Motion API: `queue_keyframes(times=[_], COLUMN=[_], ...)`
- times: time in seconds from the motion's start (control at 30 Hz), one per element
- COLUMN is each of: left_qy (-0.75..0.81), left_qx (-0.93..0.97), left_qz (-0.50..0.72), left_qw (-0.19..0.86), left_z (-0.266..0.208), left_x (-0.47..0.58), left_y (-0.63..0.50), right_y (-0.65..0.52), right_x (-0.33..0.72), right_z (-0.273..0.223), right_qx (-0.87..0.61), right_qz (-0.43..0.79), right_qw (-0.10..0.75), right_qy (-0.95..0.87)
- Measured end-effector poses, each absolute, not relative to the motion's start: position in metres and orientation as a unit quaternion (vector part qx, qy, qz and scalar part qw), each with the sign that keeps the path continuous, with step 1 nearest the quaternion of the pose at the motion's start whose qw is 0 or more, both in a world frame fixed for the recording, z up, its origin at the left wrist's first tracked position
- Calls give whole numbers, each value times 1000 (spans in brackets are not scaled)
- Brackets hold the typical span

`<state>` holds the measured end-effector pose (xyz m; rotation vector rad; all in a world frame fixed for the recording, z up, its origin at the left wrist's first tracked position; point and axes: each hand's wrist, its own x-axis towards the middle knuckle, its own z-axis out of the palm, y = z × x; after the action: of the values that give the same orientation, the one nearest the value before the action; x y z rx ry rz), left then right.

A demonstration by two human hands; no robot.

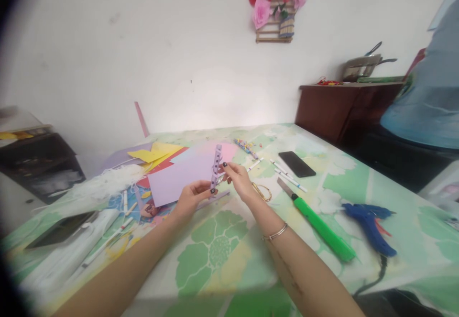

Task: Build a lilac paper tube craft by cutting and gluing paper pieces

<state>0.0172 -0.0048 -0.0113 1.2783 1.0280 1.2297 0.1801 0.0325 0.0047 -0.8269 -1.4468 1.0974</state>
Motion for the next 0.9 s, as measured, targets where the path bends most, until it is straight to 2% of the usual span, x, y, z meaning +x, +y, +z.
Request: queue_keyframes(times=[0.17, 0.3, 0.37, 0.6, 0.9], left_qy=[435, 419, 416, 413, 402], left_qx=[514, 522, 522, 509, 501], left_qz=[525, 516, 512, 510, 534], left_qw=[520, 534, 541, 557, 550], left_z=[-13, -12, -12, -14, -20], left_x=[17, 19, 20, 20, 15], left_y=[-4, -6, -7, -7, 1], right_y=[22, 16, 16, 20, 19], right_x=[175, 169, 169, 172, 175], right_z=[7, 8, 8, 8, 11], right_qx=[-404, -431, -440, -447, -432], right_qz=[291, 143, 110, 134, 228], right_qw=[571, 547, 539, 529, 529], right_qy=[-652, -703, -710, -709, -694])
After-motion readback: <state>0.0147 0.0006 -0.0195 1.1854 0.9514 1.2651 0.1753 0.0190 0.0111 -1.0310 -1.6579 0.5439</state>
